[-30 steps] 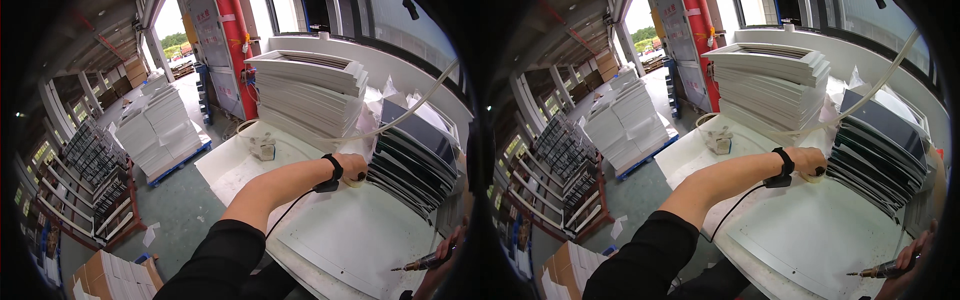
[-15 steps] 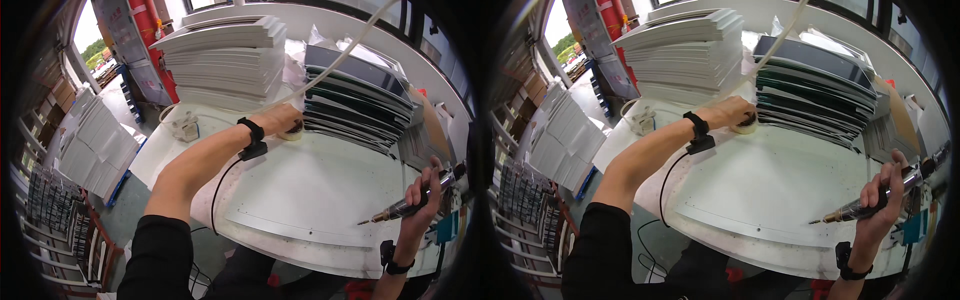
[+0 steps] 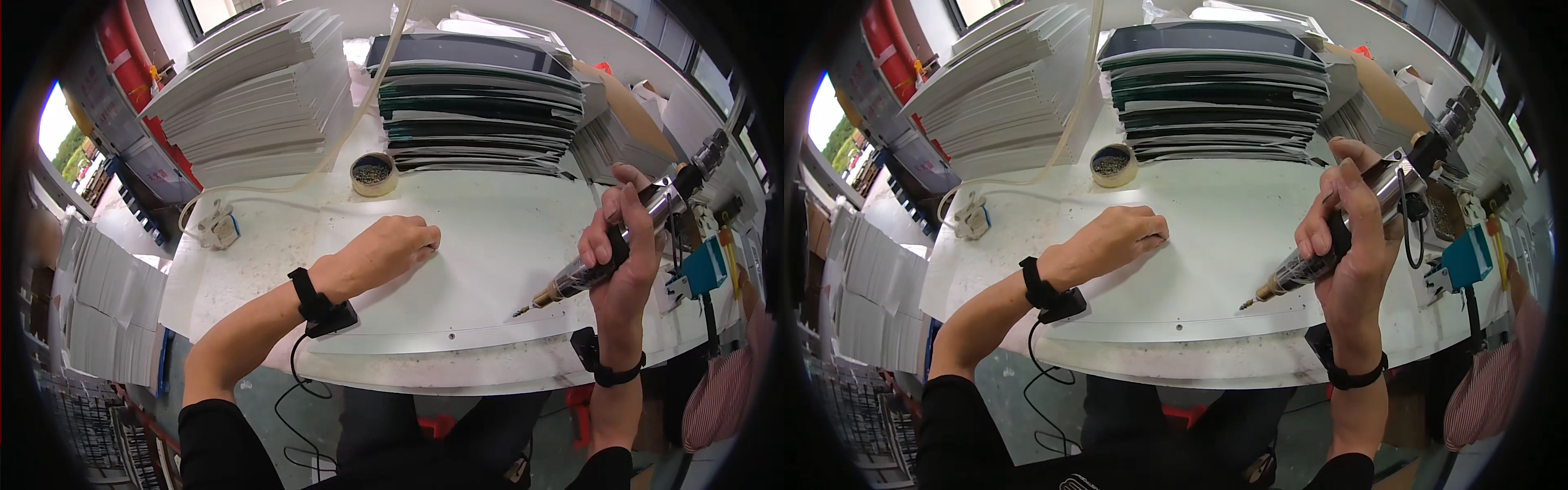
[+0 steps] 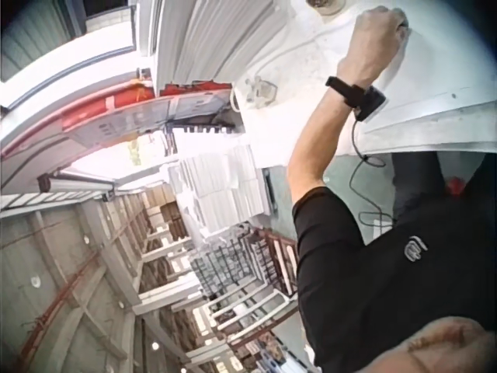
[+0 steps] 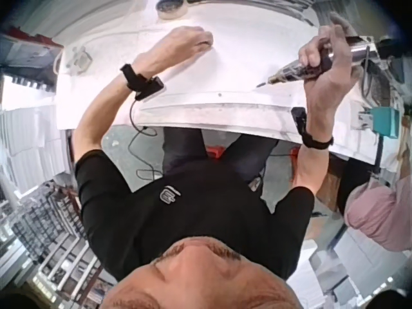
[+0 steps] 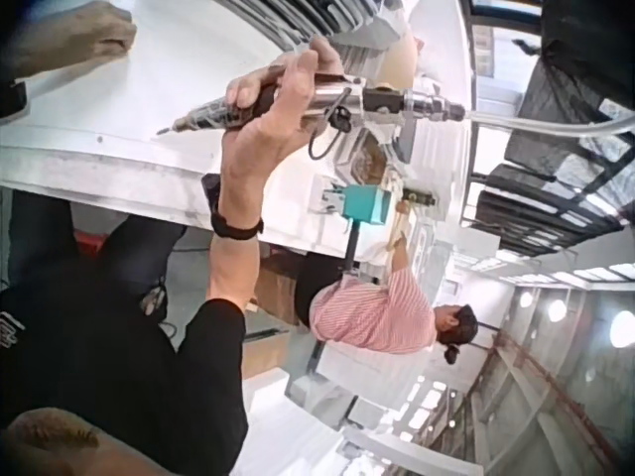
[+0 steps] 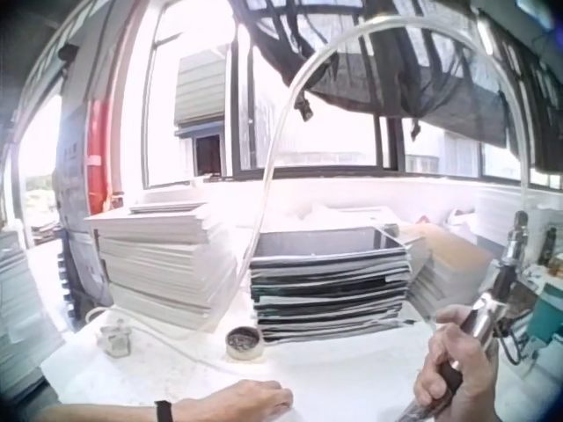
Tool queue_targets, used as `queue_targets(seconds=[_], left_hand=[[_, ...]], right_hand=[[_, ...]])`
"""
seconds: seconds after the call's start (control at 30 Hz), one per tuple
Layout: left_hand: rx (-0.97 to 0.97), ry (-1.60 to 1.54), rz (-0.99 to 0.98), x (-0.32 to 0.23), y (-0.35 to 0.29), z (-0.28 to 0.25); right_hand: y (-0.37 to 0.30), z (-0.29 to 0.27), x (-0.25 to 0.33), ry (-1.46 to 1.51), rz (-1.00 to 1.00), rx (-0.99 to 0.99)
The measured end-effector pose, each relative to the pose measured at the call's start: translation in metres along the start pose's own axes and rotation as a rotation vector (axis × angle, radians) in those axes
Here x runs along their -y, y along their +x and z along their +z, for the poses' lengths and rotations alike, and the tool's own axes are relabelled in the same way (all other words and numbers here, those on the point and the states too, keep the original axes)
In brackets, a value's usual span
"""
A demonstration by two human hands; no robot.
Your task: The person assembles a white frame by placing a dark panel inside it and securing it with a white cover sheet. They use a pneumatic screwdriver to drive screws into the frame at multiple points. The person also handles stacks of white panels and a blue container of screws during the process.
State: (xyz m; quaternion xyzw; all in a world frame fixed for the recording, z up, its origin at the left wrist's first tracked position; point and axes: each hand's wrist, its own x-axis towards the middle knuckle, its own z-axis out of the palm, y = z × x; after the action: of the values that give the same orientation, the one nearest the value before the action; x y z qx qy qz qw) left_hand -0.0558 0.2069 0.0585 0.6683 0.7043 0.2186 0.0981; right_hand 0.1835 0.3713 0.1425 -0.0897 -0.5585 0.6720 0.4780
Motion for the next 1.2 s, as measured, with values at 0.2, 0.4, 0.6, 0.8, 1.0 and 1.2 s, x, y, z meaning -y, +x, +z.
queue_targets(seconds=[0.2,0.4,0.6,0.8,1.0,1.2], left_hand=[[-0.132,-0.197,-0.106,0.008,-0.002,0.0],[-0.221,-0.303,-0.226,0.018,-0.011,0.002],[-0.26,-0.332,-0.224,0.013,-0.019,0.004],[-0.298,-0.286,-0.213,0.015,-0.027,0.002],[-0.344,-0.479,-0.337,-0.001,-0.063,-0.014],[-0.521,-0.866,-0.484,-0.027,-0.146,-0.009]], right_hand=[[-0.003,0.01,-0.005,-0.059,0.011,0.047],[-0.008,0.014,-0.024,-0.093,0.061,0.136],[-0.012,0.021,-0.03,-0.095,0.073,0.161],[-0.015,0.032,-0.032,-0.059,0.042,0.11],[-0.02,0.035,-0.032,-0.068,0.023,0.097],[-0.035,0.067,-0.018,0.167,0.021,0.14]])
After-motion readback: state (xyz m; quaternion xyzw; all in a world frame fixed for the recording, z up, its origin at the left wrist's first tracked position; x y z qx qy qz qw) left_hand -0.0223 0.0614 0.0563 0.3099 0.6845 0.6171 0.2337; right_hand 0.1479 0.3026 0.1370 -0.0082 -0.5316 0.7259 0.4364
